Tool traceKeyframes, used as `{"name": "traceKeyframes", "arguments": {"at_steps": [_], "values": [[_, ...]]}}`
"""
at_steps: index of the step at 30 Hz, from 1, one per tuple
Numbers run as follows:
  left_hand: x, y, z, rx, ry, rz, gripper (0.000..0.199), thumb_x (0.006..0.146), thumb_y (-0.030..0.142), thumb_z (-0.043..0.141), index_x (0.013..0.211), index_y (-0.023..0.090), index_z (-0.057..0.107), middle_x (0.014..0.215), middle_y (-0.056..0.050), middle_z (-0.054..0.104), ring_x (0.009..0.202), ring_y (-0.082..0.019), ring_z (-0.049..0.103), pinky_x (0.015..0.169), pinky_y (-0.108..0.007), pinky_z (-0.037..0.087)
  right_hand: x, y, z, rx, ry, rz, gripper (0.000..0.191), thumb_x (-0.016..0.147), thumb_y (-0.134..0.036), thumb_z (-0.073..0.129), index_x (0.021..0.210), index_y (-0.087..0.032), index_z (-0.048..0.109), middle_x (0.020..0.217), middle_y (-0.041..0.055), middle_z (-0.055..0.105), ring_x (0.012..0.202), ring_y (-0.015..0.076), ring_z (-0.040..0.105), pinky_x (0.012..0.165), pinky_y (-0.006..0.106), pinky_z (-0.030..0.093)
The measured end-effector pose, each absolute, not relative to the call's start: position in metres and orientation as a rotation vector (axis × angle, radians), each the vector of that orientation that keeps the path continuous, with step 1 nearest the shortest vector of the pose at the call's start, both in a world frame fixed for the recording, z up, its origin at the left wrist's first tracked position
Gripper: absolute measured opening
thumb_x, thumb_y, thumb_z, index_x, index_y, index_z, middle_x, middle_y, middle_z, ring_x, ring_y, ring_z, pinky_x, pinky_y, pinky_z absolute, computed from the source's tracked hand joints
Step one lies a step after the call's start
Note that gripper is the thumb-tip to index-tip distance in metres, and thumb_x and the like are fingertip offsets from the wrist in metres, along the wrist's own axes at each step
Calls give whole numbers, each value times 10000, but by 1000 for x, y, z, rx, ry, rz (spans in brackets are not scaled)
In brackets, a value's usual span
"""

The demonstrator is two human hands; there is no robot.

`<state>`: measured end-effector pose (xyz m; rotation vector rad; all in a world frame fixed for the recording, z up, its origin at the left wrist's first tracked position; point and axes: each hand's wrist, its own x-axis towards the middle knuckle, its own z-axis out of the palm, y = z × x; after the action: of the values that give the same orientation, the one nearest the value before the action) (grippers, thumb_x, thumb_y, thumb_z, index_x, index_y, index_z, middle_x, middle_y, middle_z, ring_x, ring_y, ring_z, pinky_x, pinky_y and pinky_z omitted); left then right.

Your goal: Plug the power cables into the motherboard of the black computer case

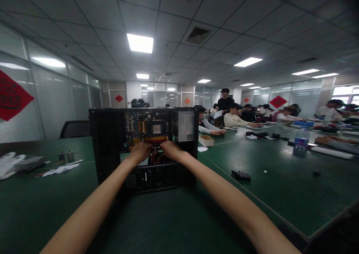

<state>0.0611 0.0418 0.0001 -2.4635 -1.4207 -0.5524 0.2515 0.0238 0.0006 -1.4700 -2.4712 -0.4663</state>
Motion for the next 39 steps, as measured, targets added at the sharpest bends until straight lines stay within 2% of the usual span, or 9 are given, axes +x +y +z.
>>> {"name": "traceKeyframes", "arguments": {"at_steps": [3, 6, 8, 11, 13, 16, 19, 28, 39], "values": [[48, 39, -3, -2534, -1332, -809, 320, 963, 274, 456, 1048, 208, 757, 1063, -89, 764, 1004, -238, 700, 835, -296, 484, 265, 4, -3, -1416, -2432, -520, 363, 1048, -321, 362, 1068, -160, 687, 1041, 134, 733, 960, 214, 704, 774, 258, 479], [36, 19, -9, -2571, -1237, -943, 364, 990, 335, 425, 948, 189, 757, 1000, -86, 770, 937, -227, 704, 793, -291, 471, 292, -18, -23, -1338, -2461, -720, 459, 1056, -430, 308, 997, -166, 679, 908, 121, 737, 795, 209, 705, 667, 272, 445], [31, -1, -16, -2601, -1225, -881, 443, 1006, 387, 391, 809, 183, 732, 838, -72, 756, 796, -208, 694, 720, -291, 451, 312, -32, -40, -1236, -2550, -879, 413, 1055, -385, 329, 984, -156, 664, 853, 109, 719, 735, 199, 681, 636, 284, 412], [28, -26, -27, -2567, -1284, -800, 512, 1009, 424, 357, 677, 185, 666, 688, -58, 697, 654, -187, 645, 634, -295, 407, 335, -43, -58, -1145, -2546, -1065, 268, 1021, -198, 389, 1133, -121, 620, 870, 105, 695, 737, 186, 646, 659, 307, 380], [30, -35, -31, -2505, -1308, -820, 508, 1006, 423, 353, 674, 186, 655, 705, -61, 697, 671, -186, 644, 644, -296, 400, 340, -44, -64, -1159, -2495, -1106, 263, 1012, -155, 383, 1130, -120, 615, 854, 97, 681, 729, 181, 624, 674, 321, 355], [35, -37, -34, -2393, -1429, -815, 534, 1003, 459, 337, 679, 194, 669, 721, -65, 706, 671, -196, 649, 609, -301, 375, 338, -40, -68, -1189, -2432, -1097, 281, 1039, -219, 355, 1021, -148, 626, 811, 79, 663, 693, 178, 593, 662, 331, 308], [39, -37, -34, -2287, -1548, -750, 557, 998, 495, 316, 712, 210, 699, 765, -66, 728, 689, -217, 666, 565, -301, 345, 334, -38, -69, -1175, -2408, -1092, 275, 1044, -242, 363, 1011, -156, 622, 801, 73, 657, 683, 174, 572, 660, 331, 280], [39, -41, -38, -2254, -1469, -492, 652, 1023, 457, 169, 790, 180, 712, 844, -93, 749, 748, -262, 704, 595, -315, 427, 333, -39, -70, -1191, -2394, -1070, 264, 1043, -261, 379, 1012, -160, 621, 813, 74, 660, 690, 167, 570, 669, 330, 289], [41, -42, -40, -2239, -1469, -443, 631, 1019, 438, 183, 880, 166, 735, 925, -109, 760, 817, -283, 716, 619, -327, 463, 332, -42, -68, -1202, -2401, -1062, 264, 1046, -255, 367, 1010, -165, 613, 819, 72, 664, 701, 171, 574, 677, 325, 295]]}}
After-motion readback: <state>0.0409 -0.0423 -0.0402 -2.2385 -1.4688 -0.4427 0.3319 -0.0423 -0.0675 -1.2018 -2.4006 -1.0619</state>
